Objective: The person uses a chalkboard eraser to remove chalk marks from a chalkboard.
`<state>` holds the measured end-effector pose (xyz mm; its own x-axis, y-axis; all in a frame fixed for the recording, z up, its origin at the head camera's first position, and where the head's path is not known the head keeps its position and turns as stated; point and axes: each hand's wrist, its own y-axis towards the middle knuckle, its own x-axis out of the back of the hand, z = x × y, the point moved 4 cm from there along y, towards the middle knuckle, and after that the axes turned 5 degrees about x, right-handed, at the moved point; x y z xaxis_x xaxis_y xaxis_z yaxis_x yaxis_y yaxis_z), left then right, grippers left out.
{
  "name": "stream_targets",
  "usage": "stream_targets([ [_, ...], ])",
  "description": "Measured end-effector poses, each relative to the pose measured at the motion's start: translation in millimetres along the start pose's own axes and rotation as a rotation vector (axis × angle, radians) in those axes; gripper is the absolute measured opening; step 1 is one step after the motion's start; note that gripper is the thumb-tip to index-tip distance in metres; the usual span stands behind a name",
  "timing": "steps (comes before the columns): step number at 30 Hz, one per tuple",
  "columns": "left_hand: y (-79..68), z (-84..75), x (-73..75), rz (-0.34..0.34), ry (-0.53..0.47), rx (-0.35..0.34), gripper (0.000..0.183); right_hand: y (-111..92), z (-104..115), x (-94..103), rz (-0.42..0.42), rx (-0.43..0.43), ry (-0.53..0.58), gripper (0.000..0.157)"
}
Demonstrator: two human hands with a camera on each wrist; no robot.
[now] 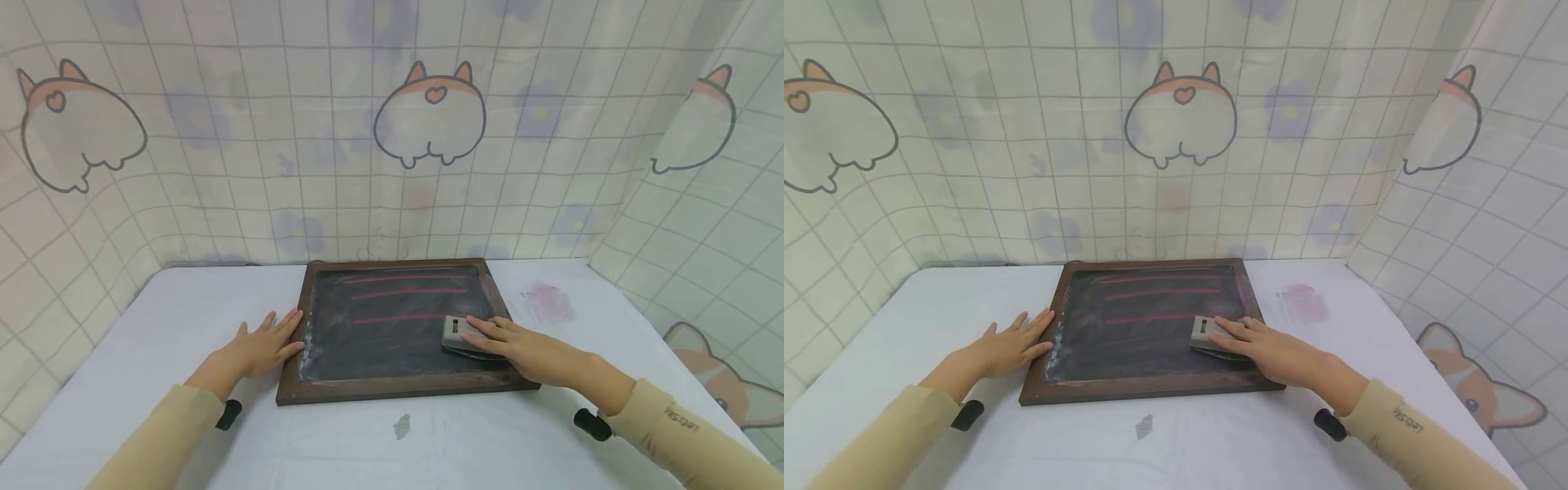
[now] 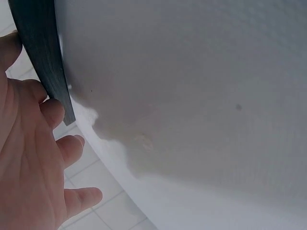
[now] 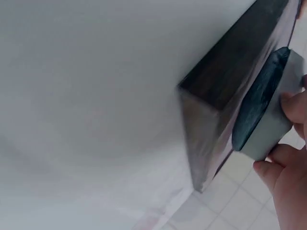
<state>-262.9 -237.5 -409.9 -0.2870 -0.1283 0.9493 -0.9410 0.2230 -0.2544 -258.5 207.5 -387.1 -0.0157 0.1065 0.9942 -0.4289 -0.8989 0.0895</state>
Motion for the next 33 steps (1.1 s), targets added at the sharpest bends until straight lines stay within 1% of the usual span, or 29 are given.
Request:
stream_targets([
  [2, 0.7, 0.6, -0.5, -0.003, 0.0, -0.003, 0.075, 5, 2, 0.4, -0.015, 0.016, -0.024, 0.08],
  [4, 1.8, 0.9, -1.3, -0.004, 0.005, 0.001, 0.075, 12, 5, -0.4, -0.013, 0.017, -0.043, 0.08],
  [7, 2.2, -0.3, -1.2, -0.006, 0.009, 0.001, 0.076, 29, 12, -2.1, 0.029, -0.008, -0.038, 0.08],
  [11, -0.3, -4.6, 1.4, 0.003, 0.011, 0.006, 0.075, 59, 27, -7.1, 0.091, -0.017, -0.037, 0.079],
  [17, -1.5, -8.8, 3.5, 0.019, 0.014, 0.011, 0.074, 107, 57, -13.7, 0.107, 0.033, -0.105, 0.075],
  [21, -1.2, -6.4, 3.0, 0.017, 0.019, 0.019, 0.074, 138, 76, -17.3, 0.142, 0.036, -0.13, 0.074],
  [24, -1.9, -4.5, 2.7, 0.016, 0.028, 0.028, 0.074, 154, 86, -19.7, 0.149, 0.06, -0.144, 0.073],
  [26, -2.1, -3.6, 2.3, 0.017, 0.028, 0.032, 0.074, 159, 89, -20.3, 0.147, 0.073, -0.147, 0.072],
  [28, -2.6, -3.7, 2.7, 0.02, 0.027, 0.032, 0.074, 159, 88, -19.5, 0.146, 0.07, -0.131, 0.073],
  [30, -2.4, -3.6, 3.0, 0.019, 0.021, 0.028, 0.074, 155, 83, -18.3, 0.153, 0.053, -0.108, 0.074],
  [33, -1.5, -3.5, 2.7, 0.019, 0.019, 0.024, 0.074, 143, 72, -14.5, 0.157, 0.025, -0.073, 0.076],
])
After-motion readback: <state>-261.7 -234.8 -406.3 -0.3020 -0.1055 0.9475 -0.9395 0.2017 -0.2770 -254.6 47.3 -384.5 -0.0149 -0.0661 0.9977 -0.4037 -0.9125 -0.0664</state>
